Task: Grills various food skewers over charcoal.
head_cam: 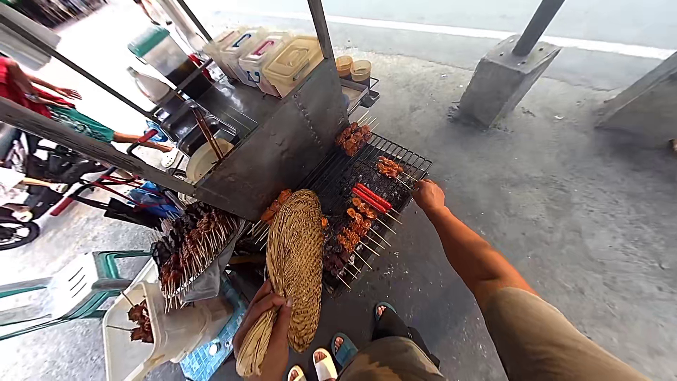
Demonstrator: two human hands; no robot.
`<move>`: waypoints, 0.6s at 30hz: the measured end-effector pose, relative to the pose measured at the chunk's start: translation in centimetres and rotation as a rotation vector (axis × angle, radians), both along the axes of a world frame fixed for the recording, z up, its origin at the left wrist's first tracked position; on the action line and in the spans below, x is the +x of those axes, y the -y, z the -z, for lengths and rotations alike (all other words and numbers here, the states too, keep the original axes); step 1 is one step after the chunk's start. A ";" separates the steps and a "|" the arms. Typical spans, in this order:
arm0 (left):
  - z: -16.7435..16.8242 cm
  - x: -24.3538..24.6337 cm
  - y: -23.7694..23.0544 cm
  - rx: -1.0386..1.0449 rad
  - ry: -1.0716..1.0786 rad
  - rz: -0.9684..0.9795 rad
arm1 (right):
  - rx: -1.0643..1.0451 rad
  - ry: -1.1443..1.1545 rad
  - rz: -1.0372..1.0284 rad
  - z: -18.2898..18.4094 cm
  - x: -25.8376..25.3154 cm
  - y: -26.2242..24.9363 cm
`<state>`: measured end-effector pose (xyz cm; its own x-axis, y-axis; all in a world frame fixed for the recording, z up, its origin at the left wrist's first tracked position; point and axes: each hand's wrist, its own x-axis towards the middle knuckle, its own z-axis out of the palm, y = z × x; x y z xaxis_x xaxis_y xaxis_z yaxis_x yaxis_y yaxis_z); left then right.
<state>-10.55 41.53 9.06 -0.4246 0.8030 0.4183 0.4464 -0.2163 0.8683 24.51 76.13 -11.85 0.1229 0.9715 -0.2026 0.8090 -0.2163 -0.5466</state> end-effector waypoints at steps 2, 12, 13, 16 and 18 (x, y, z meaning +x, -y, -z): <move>-0.1 -0.3 0.3 -0.018 0.064 0.025 | -0.041 0.037 -0.029 0.1 0.1 0.3; 1.3 -1.3 0.5 -0.081 0.020 -0.125 | 0.019 -0.046 -0.170 3.0 -0.3 3.9; 1.3 -1.4 0.4 -0.089 0.071 -0.092 | 0.005 -0.032 -0.195 3.1 -0.3 4.0; 0.9 -2.3 0.2 -0.053 0.088 -0.130 | 0.050 -0.039 -0.237 2.5 0.4 3.9; 1.0 -2.7 0.1 -0.034 -0.034 -0.224 | 0.112 -0.063 -0.156 1.6 1.5 3.0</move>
